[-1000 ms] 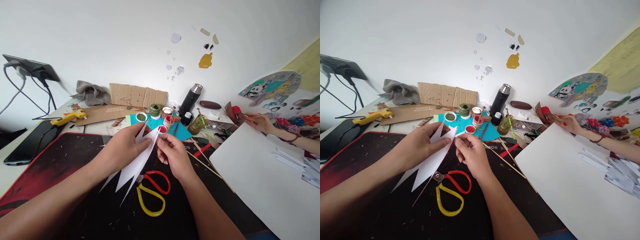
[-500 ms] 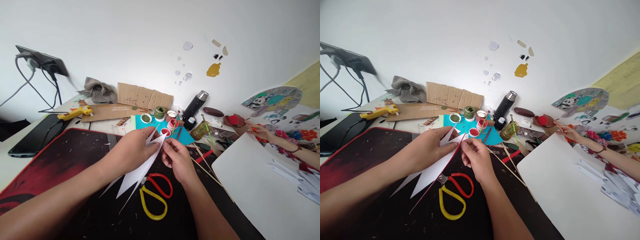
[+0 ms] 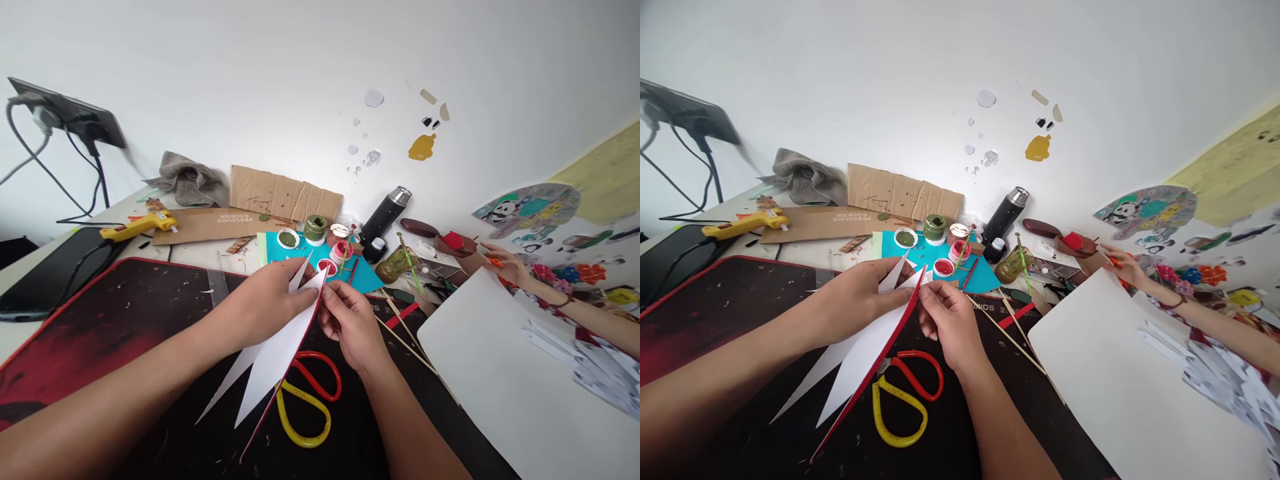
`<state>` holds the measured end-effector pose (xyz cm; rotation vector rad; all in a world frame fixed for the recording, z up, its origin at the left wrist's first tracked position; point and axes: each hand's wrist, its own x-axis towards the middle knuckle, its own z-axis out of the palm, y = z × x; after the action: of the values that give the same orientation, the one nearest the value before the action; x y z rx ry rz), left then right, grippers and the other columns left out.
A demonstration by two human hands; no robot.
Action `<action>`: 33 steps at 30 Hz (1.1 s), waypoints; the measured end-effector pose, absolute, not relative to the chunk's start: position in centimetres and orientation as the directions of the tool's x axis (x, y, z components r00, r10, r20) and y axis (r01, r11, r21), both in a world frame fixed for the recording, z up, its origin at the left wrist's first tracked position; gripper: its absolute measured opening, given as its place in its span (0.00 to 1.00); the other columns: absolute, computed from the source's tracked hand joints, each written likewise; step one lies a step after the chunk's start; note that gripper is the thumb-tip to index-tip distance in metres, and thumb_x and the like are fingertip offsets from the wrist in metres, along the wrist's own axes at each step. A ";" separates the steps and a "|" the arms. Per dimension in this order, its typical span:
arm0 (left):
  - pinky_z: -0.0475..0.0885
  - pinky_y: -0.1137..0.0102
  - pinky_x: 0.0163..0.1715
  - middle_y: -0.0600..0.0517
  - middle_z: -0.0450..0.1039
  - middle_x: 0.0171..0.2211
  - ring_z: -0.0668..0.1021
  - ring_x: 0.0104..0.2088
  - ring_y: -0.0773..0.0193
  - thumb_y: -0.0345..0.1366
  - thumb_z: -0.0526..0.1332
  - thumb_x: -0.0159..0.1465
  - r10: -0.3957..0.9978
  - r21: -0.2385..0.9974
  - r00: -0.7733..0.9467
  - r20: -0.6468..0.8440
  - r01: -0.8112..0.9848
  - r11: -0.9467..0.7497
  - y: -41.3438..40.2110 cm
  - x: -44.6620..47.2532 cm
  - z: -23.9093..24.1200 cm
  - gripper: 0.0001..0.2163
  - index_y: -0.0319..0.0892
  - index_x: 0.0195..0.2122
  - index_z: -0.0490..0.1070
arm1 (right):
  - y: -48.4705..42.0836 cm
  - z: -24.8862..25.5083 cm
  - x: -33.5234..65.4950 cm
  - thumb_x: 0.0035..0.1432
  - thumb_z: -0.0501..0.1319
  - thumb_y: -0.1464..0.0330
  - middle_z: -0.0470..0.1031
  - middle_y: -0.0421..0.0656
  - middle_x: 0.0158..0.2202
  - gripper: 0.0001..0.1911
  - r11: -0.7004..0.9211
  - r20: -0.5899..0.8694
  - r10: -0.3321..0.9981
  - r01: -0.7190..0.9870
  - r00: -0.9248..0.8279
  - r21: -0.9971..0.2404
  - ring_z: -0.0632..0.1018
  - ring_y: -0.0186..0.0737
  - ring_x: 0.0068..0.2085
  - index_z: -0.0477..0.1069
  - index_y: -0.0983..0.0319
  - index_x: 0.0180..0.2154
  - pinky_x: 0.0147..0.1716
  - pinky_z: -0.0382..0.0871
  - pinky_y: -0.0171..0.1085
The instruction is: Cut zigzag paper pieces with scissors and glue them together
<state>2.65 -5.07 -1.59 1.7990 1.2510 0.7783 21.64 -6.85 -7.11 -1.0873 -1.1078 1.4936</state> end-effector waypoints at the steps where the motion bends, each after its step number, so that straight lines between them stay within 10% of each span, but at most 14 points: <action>1: 0.68 0.64 0.33 0.55 0.76 0.29 0.77 0.31 0.55 0.48 0.61 0.65 0.946 0.883 0.324 0.031 0.434 -0.177 -5.0 2.7 -1.7 0.11 0.48 0.33 0.71 | -6.9 -7.1 21.6 0.57 0.76 0.45 0.69 0.34 0.20 0.26 -0.140 -0.115 0.982 -0.171 -0.150 -0.975 0.66 0.29 0.17 0.74 0.60 0.34 0.16 0.49 0.29; 21: 0.78 0.61 0.29 0.51 0.82 0.31 0.83 0.31 0.50 0.61 0.77 0.53 0.889 0.962 0.373 -0.266 0.051 0.267 -5.0 3.0 -1.8 0.23 0.49 0.36 0.78 | -6.9 -6.1 21.7 0.64 0.70 0.48 0.71 0.33 0.23 0.21 -0.102 -0.070 0.975 -0.146 -0.213 -0.984 0.68 0.30 0.19 0.72 0.58 0.35 0.17 0.54 0.31; 33: 0.73 0.65 0.31 0.52 0.78 0.31 0.77 0.34 0.54 0.62 0.74 0.56 0.971 0.985 0.203 -0.127 0.139 0.099 -4.6 3.0 -1.9 0.23 0.47 0.33 0.77 | -7.0 -5.6 21.7 0.64 0.69 0.47 0.71 0.34 0.24 0.21 -0.086 -0.058 0.979 -0.136 -0.197 -0.987 0.68 0.31 0.20 0.73 0.58 0.38 0.18 0.54 0.32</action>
<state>3.01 -4.62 -1.95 1.3091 1.1931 0.9058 21.65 -7.02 -5.62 -1.0548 -1.2039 1.4696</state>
